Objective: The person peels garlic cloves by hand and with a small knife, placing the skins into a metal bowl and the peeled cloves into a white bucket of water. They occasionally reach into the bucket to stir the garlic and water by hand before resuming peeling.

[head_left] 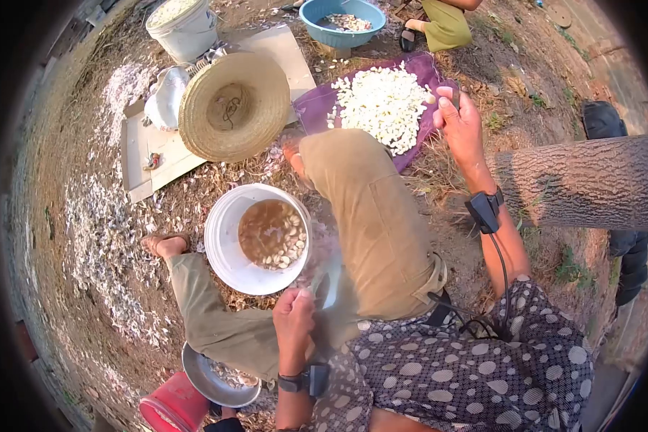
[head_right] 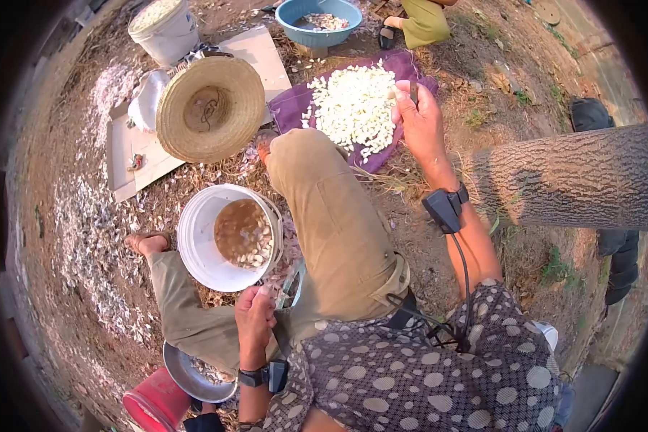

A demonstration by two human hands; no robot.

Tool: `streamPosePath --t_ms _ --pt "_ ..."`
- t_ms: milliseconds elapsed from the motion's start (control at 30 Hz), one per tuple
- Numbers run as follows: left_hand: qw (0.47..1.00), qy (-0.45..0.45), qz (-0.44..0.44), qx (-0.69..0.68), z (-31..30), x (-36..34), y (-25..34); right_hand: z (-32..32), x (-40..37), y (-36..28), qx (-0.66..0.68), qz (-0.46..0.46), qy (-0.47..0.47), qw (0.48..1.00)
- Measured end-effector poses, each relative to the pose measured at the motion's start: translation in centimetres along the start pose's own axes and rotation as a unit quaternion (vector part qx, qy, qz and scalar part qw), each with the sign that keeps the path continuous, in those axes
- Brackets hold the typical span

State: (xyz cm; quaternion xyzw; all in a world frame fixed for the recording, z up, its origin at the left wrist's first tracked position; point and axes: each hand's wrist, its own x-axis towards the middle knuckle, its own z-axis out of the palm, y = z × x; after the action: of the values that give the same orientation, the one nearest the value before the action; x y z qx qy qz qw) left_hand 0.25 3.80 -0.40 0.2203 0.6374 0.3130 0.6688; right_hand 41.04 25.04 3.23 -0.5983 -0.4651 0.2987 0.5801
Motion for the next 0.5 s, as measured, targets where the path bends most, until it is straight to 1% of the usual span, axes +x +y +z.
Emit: streamPosePath --t_ms 33,133,167,233,333,400,500 --pt "1.000 -0.007 -0.010 -0.002 -0.1 0.0 0.0 -0.6 0.7 0.1 -0.031 -0.001 0.013 0.999" --pt "0.998 -0.020 -0.025 -0.053 0.1 -0.6 1.4 -2.2 0.3 -1.7 0.019 0.024 0.087 0.996" --pt "0.995 -0.031 -0.011 -0.099 0.2 -0.9 1.4 -2.3 -0.6 -2.3 0.047 0.018 0.103 0.993" --pt "0.980 -0.061 0.022 -0.189 0.8 -1.1 1.4 -2.4 -2.8 -2.3 0.073 0.033 0.095 0.992" --pt "0.979 -0.099 0.040 -0.173 1.1 -1.8 1.6 -1.4 -6.6 -2.6 0.099 0.046 0.088 0.990" --pt "0.983 -0.107 0.046 -0.143 0.5 -1.8 0.9 0.0 -9.2 -3.5 0.105 0.055 0.085 0.989" --pt "0.986 -0.097 0.069 -0.118 -0.2 -2.0 0.1 2.9 -12.6 -5.4 0.119 0.027 0.030 0.992"
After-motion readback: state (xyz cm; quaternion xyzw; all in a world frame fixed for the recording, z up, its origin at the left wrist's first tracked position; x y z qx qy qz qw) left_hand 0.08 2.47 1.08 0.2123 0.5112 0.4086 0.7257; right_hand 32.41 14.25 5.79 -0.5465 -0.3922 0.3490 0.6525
